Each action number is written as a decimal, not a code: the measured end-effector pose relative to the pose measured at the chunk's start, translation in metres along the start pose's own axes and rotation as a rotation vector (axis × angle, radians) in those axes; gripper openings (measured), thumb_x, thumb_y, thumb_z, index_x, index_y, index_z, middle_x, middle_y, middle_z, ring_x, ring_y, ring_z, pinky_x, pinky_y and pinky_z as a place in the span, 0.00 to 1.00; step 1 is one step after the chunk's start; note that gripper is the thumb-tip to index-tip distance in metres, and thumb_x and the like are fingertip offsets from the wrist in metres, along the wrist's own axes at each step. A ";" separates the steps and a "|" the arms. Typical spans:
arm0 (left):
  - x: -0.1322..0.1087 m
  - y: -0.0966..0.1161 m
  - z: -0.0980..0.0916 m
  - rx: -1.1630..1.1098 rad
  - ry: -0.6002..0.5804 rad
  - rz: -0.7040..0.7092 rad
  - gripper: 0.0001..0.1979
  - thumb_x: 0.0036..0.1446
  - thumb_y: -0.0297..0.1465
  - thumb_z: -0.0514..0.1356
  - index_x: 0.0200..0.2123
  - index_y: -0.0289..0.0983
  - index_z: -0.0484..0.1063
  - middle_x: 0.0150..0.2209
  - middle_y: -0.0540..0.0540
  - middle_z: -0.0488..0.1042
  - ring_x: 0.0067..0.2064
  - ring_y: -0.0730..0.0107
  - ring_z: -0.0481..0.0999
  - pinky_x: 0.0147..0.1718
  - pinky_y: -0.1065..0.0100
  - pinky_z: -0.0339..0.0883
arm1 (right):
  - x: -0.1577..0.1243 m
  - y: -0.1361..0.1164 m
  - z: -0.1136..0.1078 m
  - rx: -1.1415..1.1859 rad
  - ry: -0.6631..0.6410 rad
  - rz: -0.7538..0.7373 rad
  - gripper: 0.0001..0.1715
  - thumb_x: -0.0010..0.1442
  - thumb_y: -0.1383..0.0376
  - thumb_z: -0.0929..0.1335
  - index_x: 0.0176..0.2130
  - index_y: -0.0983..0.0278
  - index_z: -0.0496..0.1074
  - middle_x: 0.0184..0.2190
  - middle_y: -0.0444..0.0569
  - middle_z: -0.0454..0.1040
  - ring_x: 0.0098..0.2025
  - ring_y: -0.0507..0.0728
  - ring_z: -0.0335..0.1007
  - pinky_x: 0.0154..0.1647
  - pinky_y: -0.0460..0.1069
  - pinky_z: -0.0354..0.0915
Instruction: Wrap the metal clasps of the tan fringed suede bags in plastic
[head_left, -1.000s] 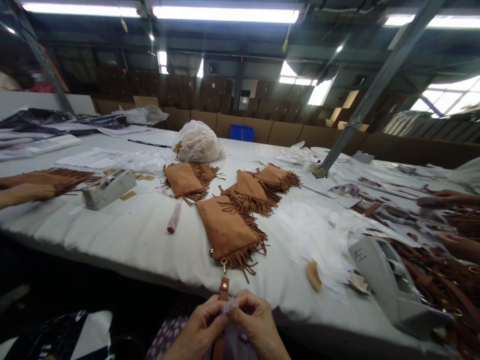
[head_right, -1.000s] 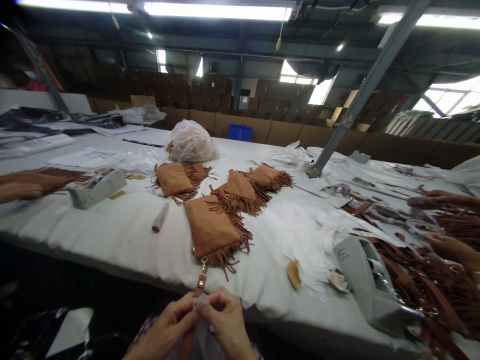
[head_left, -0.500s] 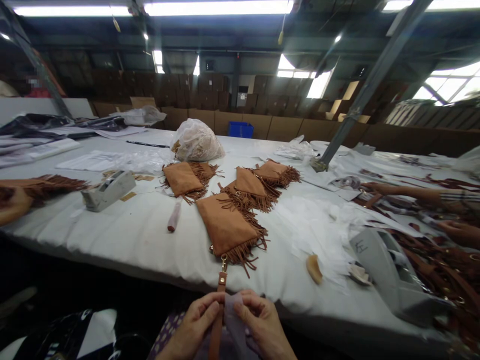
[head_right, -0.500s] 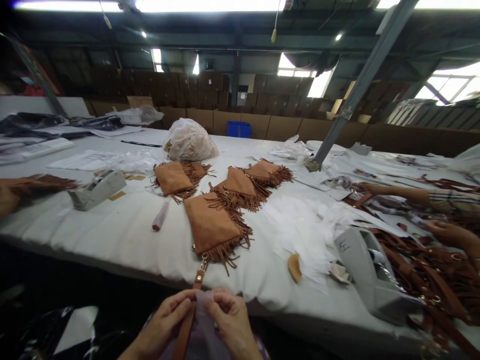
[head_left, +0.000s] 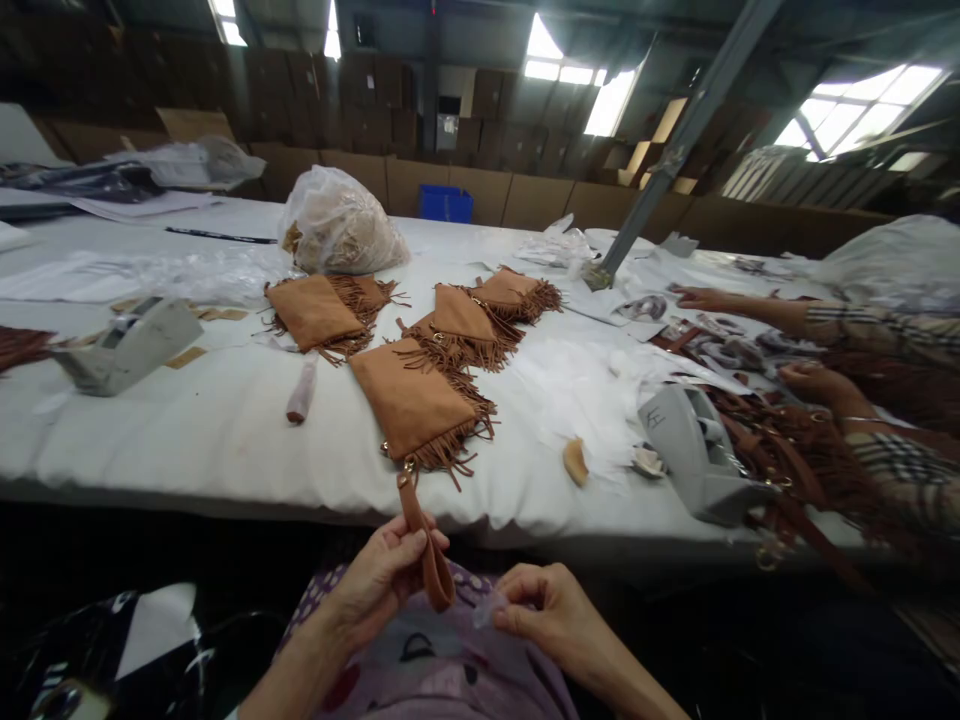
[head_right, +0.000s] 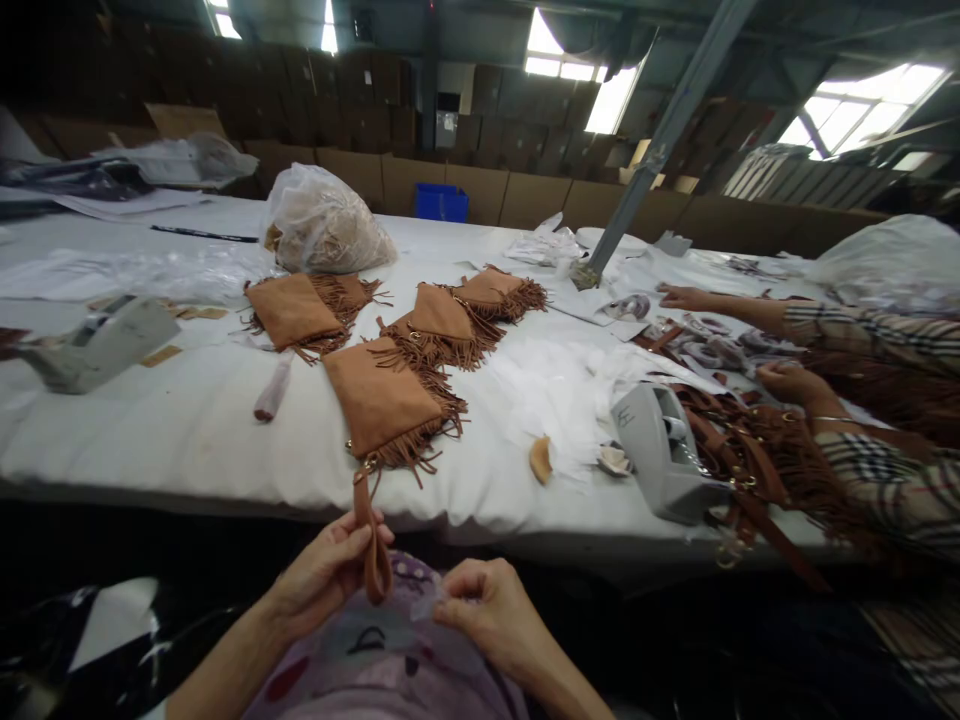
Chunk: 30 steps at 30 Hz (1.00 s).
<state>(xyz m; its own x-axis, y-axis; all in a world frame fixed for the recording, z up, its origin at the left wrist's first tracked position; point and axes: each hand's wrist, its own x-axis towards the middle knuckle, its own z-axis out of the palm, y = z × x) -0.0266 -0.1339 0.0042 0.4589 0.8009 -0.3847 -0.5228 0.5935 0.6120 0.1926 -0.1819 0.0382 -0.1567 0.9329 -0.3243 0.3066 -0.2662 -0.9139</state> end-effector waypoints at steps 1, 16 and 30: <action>0.004 -0.001 0.005 0.004 0.027 0.031 0.16 0.47 0.32 0.69 0.38 0.35 0.70 0.32 0.46 0.78 0.29 0.66 0.77 0.30 0.65 0.72 | -0.003 0.001 -0.001 -0.003 0.009 0.015 0.06 0.44 0.63 0.73 0.23 0.65 0.79 0.25 0.48 0.77 0.30 0.57 0.69 0.31 0.48 0.62; -0.009 -0.026 0.026 0.149 0.023 -0.107 0.40 0.34 0.28 0.75 0.48 0.43 0.55 0.33 0.50 0.76 0.31 0.68 0.76 0.30 0.69 0.69 | -0.018 0.014 0.003 -0.154 0.098 0.034 0.08 0.46 0.69 0.69 0.22 0.63 0.79 0.22 0.44 0.76 0.27 0.54 0.68 0.28 0.45 0.58; 0.003 -0.030 0.048 0.246 0.099 0.169 0.38 0.37 0.26 0.72 0.49 0.39 0.55 0.29 0.49 0.78 0.29 0.68 0.77 0.31 0.68 0.72 | -0.034 0.015 0.000 -0.217 0.022 0.019 0.10 0.53 0.67 0.67 0.26 0.61 0.79 0.25 0.44 0.77 0.30 0.55 0.70 0.32 0.46 0.58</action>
<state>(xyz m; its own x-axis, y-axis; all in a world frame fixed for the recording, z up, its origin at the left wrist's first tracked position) 0.0246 -0.1531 0.0177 0.3020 0.8976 -0.3210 -0.3908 0.4237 0.8171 0.2025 -0.2175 0.0358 -0.1287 0.9339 -0.3336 0.5049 -0.2278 -0.8326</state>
